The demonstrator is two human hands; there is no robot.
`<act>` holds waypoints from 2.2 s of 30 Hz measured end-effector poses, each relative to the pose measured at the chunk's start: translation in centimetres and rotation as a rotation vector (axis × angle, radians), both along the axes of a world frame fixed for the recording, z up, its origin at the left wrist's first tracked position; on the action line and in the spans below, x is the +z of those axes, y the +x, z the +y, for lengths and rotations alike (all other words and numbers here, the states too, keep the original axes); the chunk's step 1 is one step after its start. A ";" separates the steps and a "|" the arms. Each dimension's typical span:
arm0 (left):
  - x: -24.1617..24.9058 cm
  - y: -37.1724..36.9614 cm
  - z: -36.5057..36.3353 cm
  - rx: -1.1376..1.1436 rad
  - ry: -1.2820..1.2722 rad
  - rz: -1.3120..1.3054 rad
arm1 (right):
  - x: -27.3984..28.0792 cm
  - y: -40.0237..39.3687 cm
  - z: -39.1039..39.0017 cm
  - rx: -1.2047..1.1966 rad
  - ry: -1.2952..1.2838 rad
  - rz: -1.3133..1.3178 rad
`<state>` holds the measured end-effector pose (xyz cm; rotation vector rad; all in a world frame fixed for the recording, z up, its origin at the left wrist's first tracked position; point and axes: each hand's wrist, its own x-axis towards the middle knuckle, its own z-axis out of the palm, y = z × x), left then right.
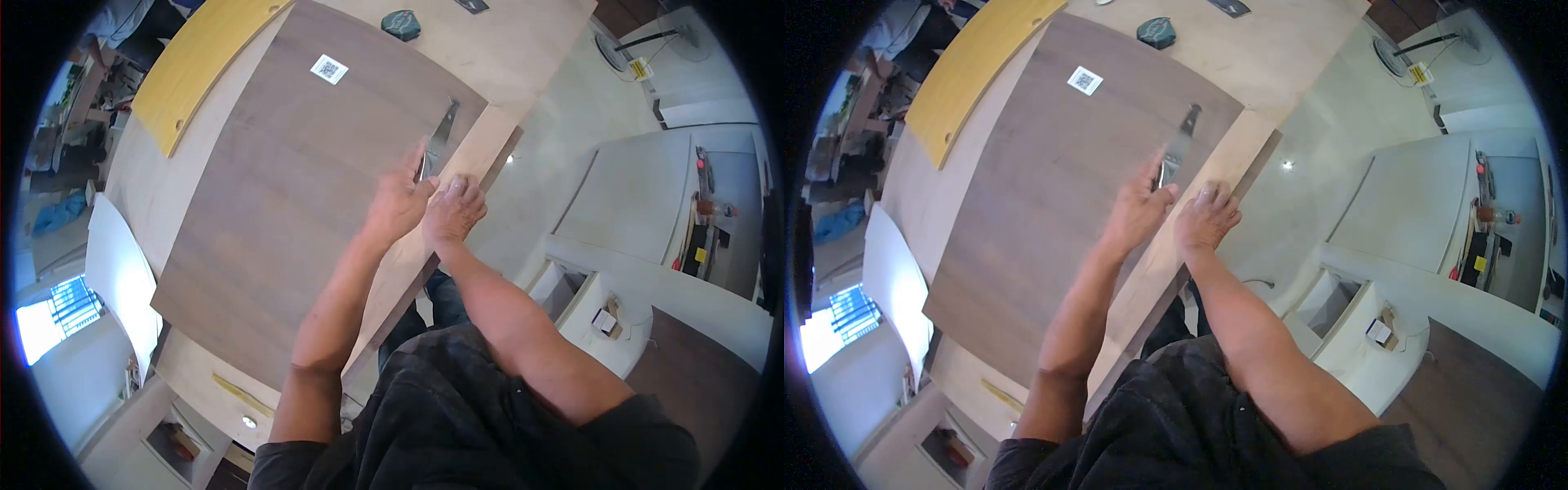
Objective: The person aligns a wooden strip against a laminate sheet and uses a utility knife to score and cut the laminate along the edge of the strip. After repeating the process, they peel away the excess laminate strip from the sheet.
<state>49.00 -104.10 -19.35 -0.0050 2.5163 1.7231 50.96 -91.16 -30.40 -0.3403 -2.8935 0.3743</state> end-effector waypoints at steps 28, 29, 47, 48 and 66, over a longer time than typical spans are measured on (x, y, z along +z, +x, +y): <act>-7.1 -12.6 7.9 -0.369 -0.574 -0.143 | -1.4 -0.4 0.3 0.007 0.105 -0.211; -6.9 -12.6 7.9 -0.376 -0.579 -0.152 | -1.5 -0.3 0.4 0.009 0.109 -0.192; -6.6 -13.2 7.8 -0.413 -0.592 -0.100 | -1.2 -0.4 0.2 0.025 0.049 -0.141; -6.6 -13.1 7.7 -0.408 -0.586 -0.091 | -1.2 -0.3 0.3 0.028 0.046 -0.136; -9.0 -2.6 1.2 -0.422 -0.560 0.017 | -2.5 -0.4 0.8 0.008 0.055 -0.121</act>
